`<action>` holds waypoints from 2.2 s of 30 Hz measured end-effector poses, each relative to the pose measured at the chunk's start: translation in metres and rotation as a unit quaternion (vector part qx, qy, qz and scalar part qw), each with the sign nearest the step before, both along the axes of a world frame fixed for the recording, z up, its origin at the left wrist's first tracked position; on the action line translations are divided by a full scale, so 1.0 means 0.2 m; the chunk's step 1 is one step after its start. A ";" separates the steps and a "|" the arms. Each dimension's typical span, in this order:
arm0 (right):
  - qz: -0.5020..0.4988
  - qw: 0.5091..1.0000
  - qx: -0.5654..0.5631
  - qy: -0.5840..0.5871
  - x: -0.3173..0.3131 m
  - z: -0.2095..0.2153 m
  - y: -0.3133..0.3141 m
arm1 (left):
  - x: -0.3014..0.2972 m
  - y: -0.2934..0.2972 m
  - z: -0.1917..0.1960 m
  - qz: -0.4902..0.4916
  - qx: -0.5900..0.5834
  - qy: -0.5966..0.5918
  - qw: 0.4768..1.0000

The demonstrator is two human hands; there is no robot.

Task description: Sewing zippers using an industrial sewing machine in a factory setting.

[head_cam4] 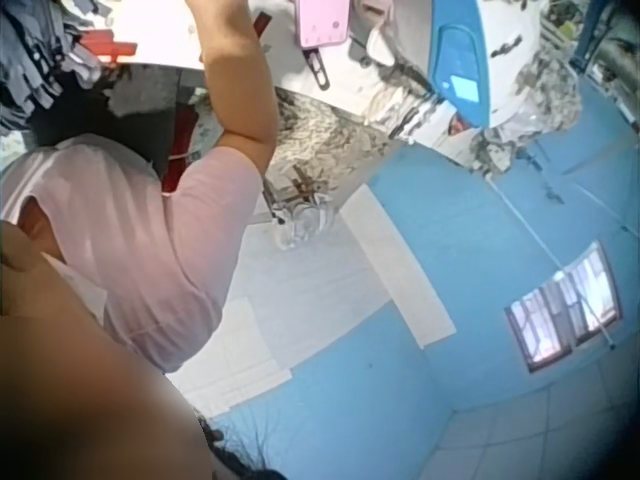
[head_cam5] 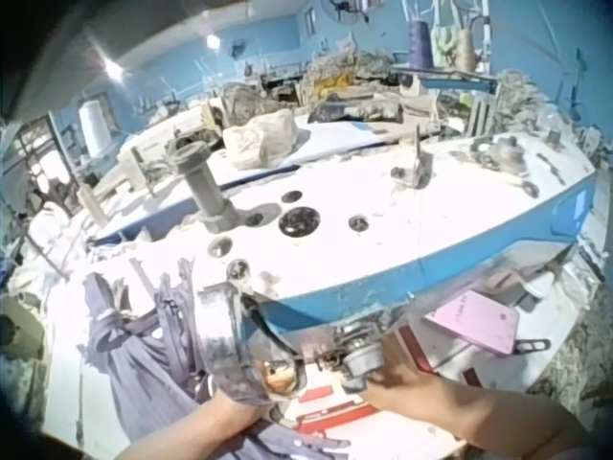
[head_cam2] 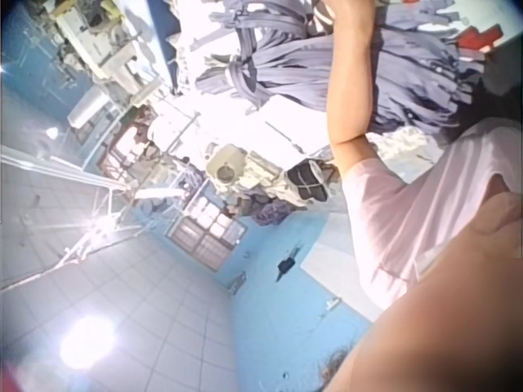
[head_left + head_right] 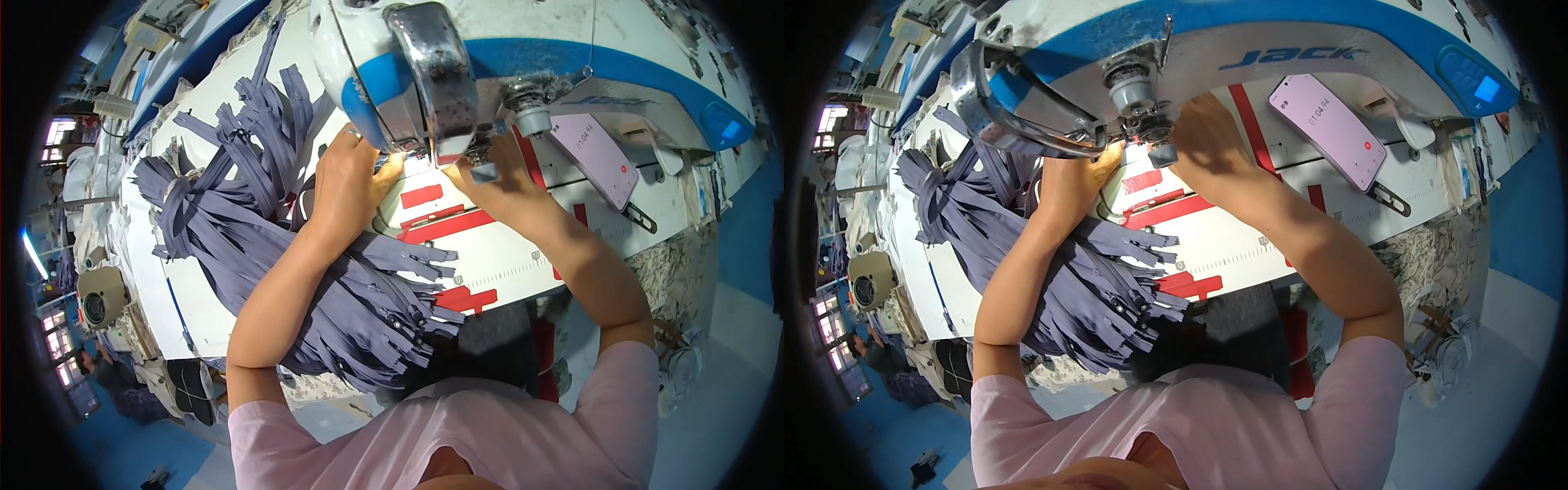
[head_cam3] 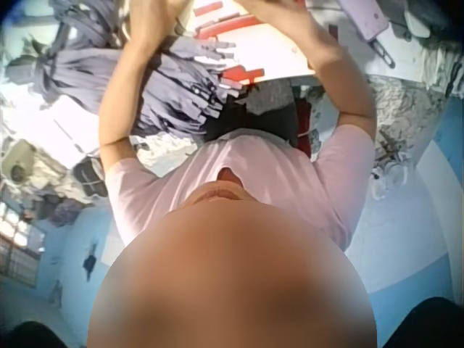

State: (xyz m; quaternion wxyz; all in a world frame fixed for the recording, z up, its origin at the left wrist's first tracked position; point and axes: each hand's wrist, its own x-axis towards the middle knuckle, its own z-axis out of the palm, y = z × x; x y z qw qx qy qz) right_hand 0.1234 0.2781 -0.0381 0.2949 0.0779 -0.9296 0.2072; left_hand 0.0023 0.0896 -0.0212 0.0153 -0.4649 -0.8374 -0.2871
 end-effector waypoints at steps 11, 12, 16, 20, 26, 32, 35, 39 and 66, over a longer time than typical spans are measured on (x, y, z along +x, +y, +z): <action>0.002 0.997 -0.002 0.078 -0.01 0.05 -0.02 | 0.00 0.00 -0.01 -0.004 0.010 0.016 1.000; -0.014 0.998 -0.041 0.050 -0.01 0.07 -0.04 | 0.00 0.00 -0.01 -0.004 0.010 0.016 1.000; -0.035 0.998 0.046 0.039 0.00 0.09 -0.04 | -0.01 0.00 -0.01 -0.015 0.028 0.025 0.999; -0.030 0.998 0.056 0.001 0.01 0.05 0.00 | -0.01 0.01 -0.01 -0.017 0.029 0.035 0.999; -0.045 0.989 0.134 0.031 -0.03 -0.04 0.00 | 0.00 -0.01 0.02 -0.010 0.005 0.004 1.000; 0.038 0.995 0.030 -0.083 -0.08 -0.17 0.06 | 0.00 -0.01 0.01 -0.016 0.014 0.007 1.000; 0.036 0.998 -0.012 -0.045 -0.07 -0.15 0.05 | 0.00 -0.01 0.01 -0.007 0.011 -0.001 1.000; -0.052 0.949 0.278 0.136 -0.04 -0.13 0.05 | -0.01 -0.01 0.00 -0.008 0.012 0.003 1.000; -0.024 0.999 0.003 -0.032 0.00 0.02 0.00 | -0.01 -0.03 0.04 0.023 -0.059 0.077 0.995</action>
